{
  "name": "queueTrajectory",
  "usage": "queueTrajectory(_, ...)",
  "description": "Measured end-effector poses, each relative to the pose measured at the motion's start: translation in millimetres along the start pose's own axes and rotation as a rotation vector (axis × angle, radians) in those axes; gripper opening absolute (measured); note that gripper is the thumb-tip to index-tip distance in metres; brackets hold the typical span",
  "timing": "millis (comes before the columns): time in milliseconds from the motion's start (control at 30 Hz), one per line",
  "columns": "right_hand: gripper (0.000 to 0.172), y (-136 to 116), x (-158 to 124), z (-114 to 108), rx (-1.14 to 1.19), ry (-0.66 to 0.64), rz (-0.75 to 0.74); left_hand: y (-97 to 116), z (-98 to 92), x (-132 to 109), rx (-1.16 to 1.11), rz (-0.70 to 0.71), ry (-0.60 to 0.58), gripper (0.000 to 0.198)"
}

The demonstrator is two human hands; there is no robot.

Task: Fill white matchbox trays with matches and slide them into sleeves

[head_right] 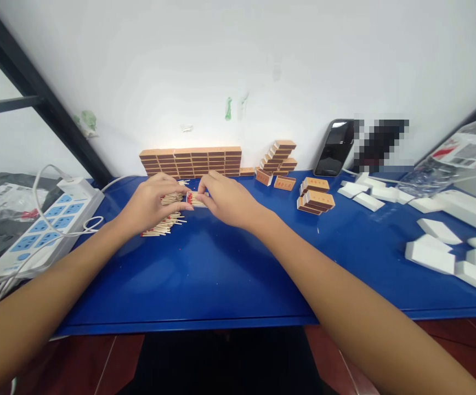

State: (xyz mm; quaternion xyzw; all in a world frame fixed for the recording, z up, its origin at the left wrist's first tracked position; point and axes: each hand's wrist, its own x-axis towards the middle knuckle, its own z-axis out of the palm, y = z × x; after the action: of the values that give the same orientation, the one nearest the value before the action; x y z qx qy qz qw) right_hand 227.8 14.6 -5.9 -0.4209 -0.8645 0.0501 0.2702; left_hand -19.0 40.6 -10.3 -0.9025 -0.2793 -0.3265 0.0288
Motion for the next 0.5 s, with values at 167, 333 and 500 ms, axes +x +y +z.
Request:
queueTrajectory(167, 0.013, -1.9, -0.5, -3.5, -0.001, -0.023, 0.013, -1.6, -1.6, -0.4, -0.005, -0.032, 0.033, 0.047)
queueTrajectory(333, 0.015, -2.2, -1.0, 0.0, -0.027, -0.047, 0.042, 1.3, -2.4, 0.3, -0.006, -0.032, 0.001, 0.043)
queueTrajectory(500, 0.014, -2.5, -0.8, 1.8, -0.036, -0.014, 0.04, 0.9, -2.9, 0.2, -0.007, -0.053, -0.012, 0.041)
